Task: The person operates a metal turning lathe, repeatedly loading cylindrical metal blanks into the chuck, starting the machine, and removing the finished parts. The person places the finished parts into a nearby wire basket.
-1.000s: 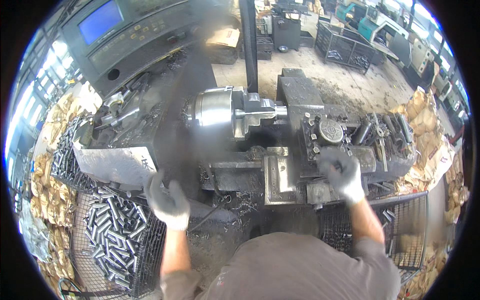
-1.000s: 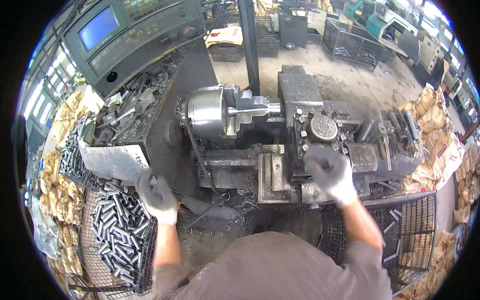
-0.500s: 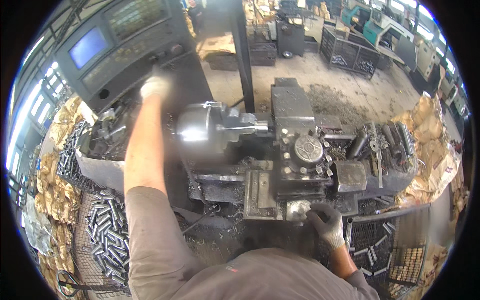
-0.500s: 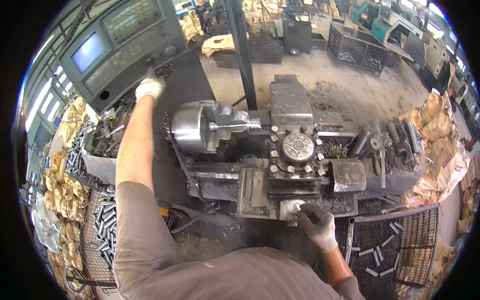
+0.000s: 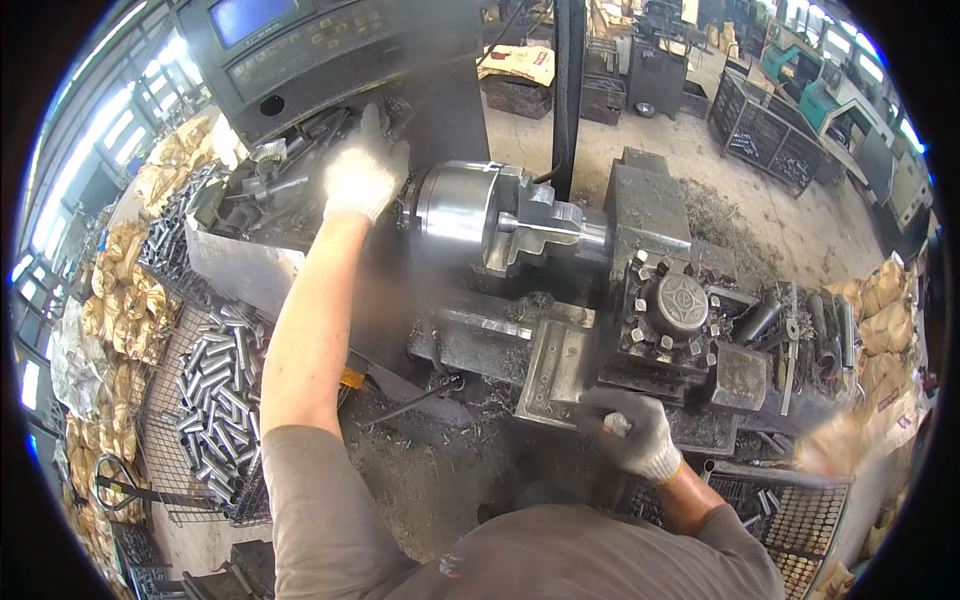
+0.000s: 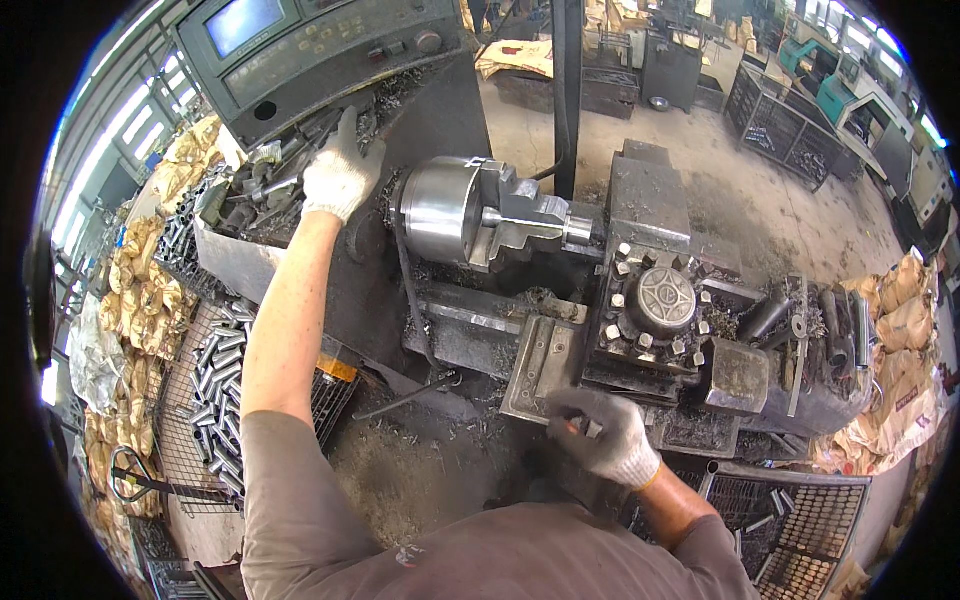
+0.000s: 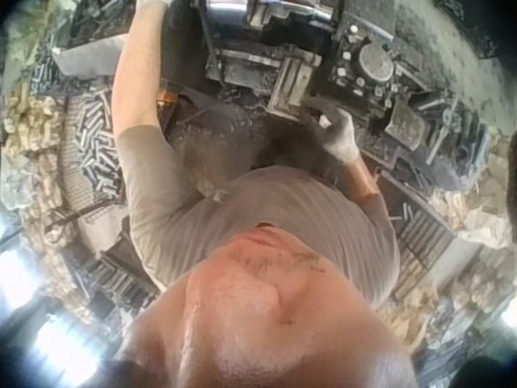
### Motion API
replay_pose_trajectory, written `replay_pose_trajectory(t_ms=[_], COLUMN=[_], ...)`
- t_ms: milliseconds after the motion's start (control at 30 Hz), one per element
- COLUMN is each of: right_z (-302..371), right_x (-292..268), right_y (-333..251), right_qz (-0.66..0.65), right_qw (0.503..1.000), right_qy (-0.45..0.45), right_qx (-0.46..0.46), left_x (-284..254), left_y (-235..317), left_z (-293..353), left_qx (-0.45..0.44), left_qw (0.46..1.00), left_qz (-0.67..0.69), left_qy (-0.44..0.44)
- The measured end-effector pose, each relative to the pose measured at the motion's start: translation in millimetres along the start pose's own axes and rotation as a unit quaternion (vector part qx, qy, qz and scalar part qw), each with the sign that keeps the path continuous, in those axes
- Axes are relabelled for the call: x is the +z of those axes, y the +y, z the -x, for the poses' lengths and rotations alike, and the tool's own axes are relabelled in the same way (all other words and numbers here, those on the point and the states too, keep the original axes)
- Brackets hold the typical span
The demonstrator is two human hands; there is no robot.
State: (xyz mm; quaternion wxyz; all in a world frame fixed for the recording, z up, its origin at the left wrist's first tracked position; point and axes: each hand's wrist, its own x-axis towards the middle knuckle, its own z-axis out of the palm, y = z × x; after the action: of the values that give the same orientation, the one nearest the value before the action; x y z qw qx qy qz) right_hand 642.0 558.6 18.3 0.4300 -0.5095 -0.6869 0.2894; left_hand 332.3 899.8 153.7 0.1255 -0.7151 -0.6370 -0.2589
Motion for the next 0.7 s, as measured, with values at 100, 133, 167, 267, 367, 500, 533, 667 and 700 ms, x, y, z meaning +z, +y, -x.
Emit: replay_pose_trajectory(t_ms=[100, 133, 167, 267, 367, 500, 533, 667, 700], right_z=[17, 26, 36, 64, 59, 5, -6, -27, -33], right_x=[-15, -25, -37, -79, -141, -221, -237, -200, -177], right_y=[-9, -10, -9, -4, -26, -60, -70, -68, -54], right_qz=[0.002, -0.007, 0.018, 0.052, 0.16, 0.12, 0.14, 0.152, 0.129], right_qw=[1.0, 0.998, 0.996, 0.981, 0.97, 0.951, 0.938, 0.931, 0.945], right_qy=[0.006, 0.024, 0.072, 0.175, 0.181, 0.264, 0.286, 0.275, 0.241], right_qx=[0.019, 0.05, 0.056, 0.066, 0.002, -0.106, -0.137, -0.188, -0.18], left_x=[11, 22, 22, 24, 32, 24, 26, -9, -14], left_y=[-4, -7, 7, 38, 12, 9, 21, 36, 25], left_z=[-32, -52, -68, -107, -130, -80, -57, 105, 148], left_qx=[0.009, 0.006, -0.012, -0.045, -0.064, -0.005, 0.045, 0.114, 0.161], left_qw=[1.0, 0.999, 1.0, 0.997, 0.994, 0.998, 0.988, 0.96, 0.952], left_qz=[-0.007, -0.008, -0.001, -0.006, -0.037, 0.038, 0.082, 0.22, 0.217], left_qy=[0.023, 0.041, 0.009, -0.065, -0.077, 0.055, 0.125, 0.131, 0.141])
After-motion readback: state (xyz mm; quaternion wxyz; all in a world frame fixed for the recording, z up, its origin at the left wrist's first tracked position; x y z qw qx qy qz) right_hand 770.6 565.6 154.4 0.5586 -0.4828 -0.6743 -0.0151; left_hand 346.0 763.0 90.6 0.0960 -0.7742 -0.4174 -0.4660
